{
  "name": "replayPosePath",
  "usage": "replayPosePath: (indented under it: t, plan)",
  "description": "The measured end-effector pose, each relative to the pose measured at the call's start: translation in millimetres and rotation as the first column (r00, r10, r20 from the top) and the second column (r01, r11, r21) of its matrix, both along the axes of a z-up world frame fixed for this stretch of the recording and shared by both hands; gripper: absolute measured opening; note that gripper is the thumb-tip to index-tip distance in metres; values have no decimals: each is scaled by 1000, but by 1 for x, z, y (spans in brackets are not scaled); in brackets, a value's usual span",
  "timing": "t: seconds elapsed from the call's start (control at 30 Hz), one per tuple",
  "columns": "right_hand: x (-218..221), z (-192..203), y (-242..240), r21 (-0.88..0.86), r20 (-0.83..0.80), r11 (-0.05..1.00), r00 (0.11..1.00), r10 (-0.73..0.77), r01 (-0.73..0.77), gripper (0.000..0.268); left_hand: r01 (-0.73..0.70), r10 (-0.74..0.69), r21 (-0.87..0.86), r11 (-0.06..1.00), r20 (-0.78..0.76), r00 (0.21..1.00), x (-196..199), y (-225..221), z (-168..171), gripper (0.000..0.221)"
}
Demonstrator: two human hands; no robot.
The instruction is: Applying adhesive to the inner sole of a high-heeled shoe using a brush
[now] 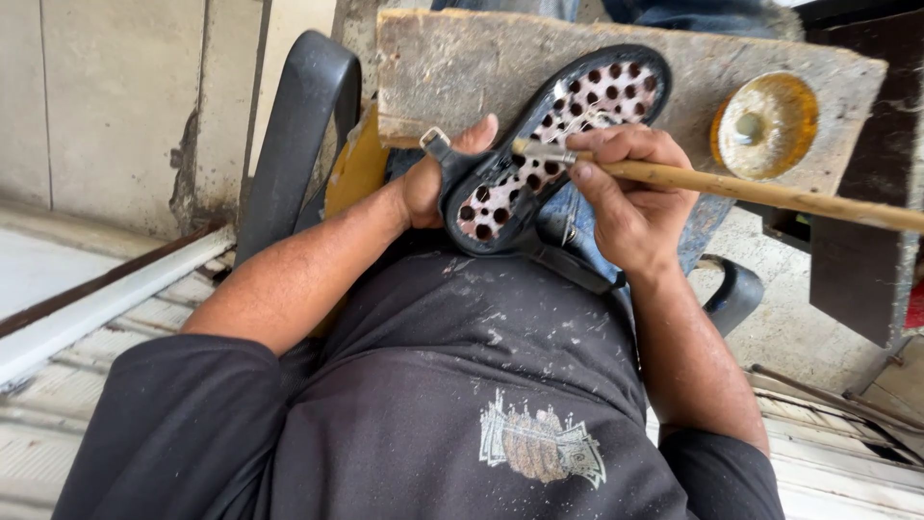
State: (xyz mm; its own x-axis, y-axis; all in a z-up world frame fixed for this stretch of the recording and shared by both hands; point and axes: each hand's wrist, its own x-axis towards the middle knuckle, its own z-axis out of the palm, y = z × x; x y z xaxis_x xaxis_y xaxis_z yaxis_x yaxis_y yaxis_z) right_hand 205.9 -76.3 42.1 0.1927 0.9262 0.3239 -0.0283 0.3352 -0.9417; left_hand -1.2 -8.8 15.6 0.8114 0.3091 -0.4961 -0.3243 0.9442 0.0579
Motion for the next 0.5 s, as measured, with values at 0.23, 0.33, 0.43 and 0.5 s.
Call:
replayPosePath:
  t: [0.23,0.33,0.43,0.5]
  plan:
    - [-36,41,-15,-23,127,983,975,182,-180,21,118,-95,323,939,-87,992,-7,7,-21,79]
    - [-36,52,-17,-34,324,984,930,175,-174,7,187,-148,458,869,-119,982,-5,10,-24,86]
    - [-34,45,-16,-69,298,996,952,74,-55,12,269,-192,397,878,-224,956,-5,11,-16,88]
    - [-41,56,-16,-45,347,993,930,121,-113,11,238,-179,398,886,-180,967,-5,11,-22,84]
